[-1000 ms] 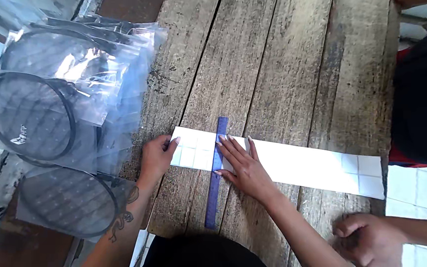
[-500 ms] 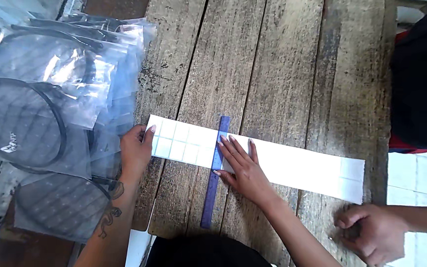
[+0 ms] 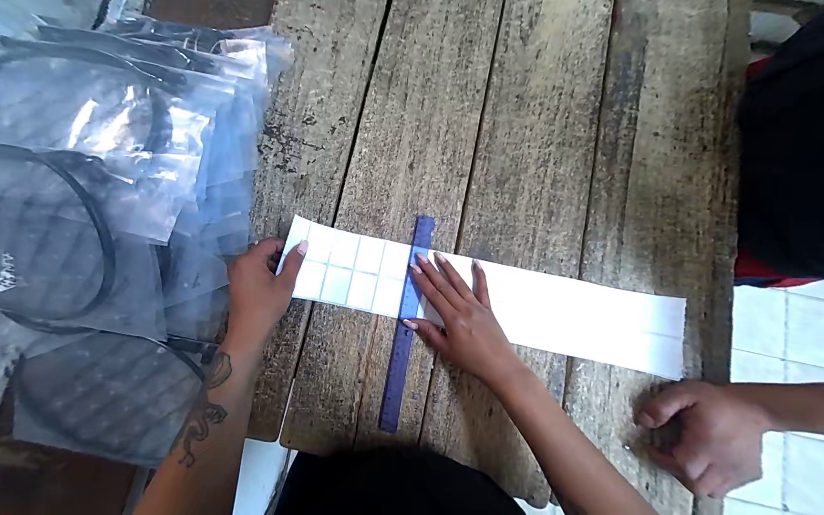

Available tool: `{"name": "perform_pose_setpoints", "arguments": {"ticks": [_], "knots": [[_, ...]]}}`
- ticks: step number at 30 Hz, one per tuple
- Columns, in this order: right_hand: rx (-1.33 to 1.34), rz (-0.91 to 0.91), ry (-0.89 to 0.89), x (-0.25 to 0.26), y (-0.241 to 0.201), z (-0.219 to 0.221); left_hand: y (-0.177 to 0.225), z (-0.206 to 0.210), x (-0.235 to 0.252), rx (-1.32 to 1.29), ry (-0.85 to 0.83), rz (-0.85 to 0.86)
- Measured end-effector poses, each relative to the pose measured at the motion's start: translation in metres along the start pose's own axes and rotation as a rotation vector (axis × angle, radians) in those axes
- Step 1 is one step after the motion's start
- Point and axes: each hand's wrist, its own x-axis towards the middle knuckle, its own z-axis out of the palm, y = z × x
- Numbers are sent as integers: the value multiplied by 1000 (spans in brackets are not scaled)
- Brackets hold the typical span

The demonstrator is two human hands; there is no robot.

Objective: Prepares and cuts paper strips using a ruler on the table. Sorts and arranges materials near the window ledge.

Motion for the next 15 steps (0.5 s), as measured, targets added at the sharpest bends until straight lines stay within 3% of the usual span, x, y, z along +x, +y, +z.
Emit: {"name": "perform_pose_setpoints", "arguments": {"ticks": [7,15], "knots": [[-8,7,-2,1,0,1,27,-13,-22,-22,29,132],[-12,-1,18,0,0,1,62,-6,-56,99,40,458]]}}
